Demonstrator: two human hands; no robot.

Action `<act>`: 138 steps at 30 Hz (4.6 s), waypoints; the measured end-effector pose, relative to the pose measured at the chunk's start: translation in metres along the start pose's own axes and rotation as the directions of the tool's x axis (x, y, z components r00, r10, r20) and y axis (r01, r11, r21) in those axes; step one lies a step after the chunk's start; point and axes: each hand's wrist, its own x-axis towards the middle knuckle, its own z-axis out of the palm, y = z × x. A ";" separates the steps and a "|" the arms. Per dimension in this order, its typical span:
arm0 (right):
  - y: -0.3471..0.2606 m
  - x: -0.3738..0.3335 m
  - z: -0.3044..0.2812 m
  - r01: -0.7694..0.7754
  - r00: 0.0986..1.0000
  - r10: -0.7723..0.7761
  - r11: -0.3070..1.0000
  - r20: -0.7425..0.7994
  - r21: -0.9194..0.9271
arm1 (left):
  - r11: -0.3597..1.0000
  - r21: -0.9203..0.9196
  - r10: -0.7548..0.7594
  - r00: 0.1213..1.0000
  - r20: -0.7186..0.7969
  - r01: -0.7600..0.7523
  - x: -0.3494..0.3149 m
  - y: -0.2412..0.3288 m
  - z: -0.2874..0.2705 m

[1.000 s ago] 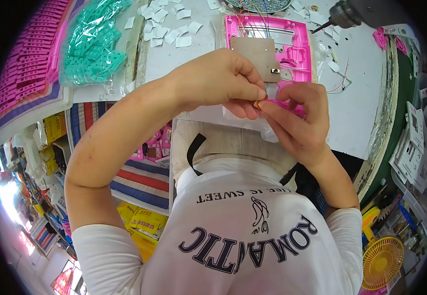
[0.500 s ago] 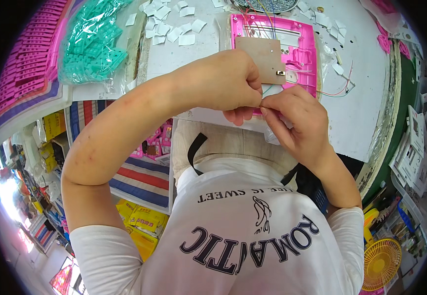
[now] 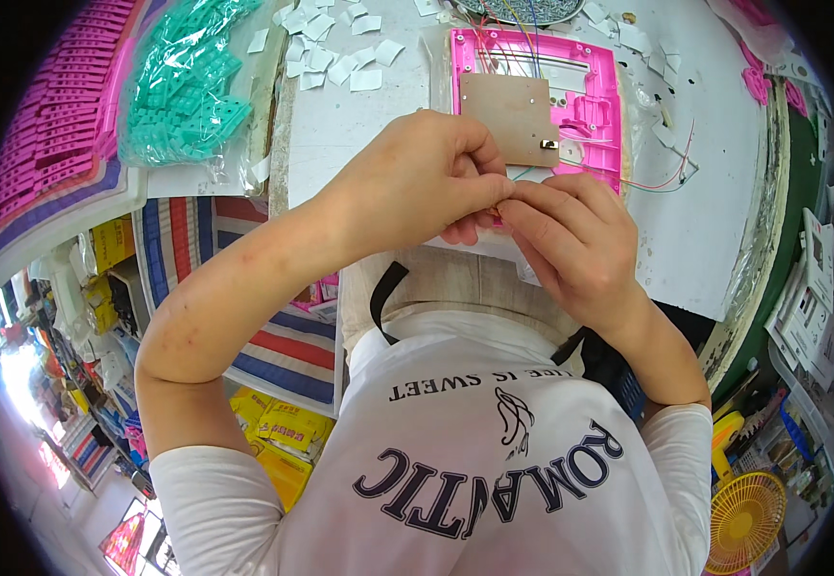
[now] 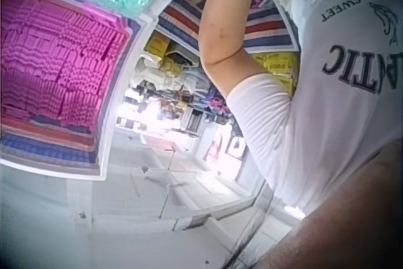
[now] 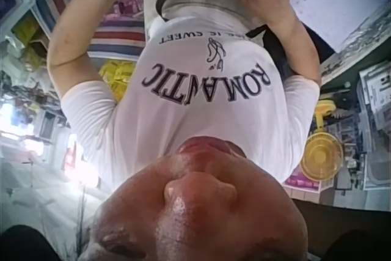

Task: Assembling the internal components and housing of a pink toy electronic device using an electric screwdriver.

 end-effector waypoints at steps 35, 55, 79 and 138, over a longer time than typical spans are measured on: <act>0.004 0.025 -0.024 0.041 0.894 0.016 0.992 0.448 -0.118 | 0.836 0.398 0.533 0.384 -0.754 -0.379 0.009 -0.045 -0.014; -0.007 0.031 -0.021 0.068 0.822 0.108 0.956 0.559 -0.285 | 0.876 -0.145 0.346 0.809 -0.474 -0.460 -0.012 -0.030 -0.008; 0.013 0.042 -0.037 -0.560 0.802 0.561 0.588 0.203 0.584 | 0.324 0.915 0.717 0.694 -0.070 -0.242 -0.035 -0.053 0.039; -0.001 -0.062 -0.058 -0.165 0.919 0.272 0.923 0.284 -0.348 | 0.042 0.937 0.762 0.618 0.195 -0.347 -0.001 -0.037 0.091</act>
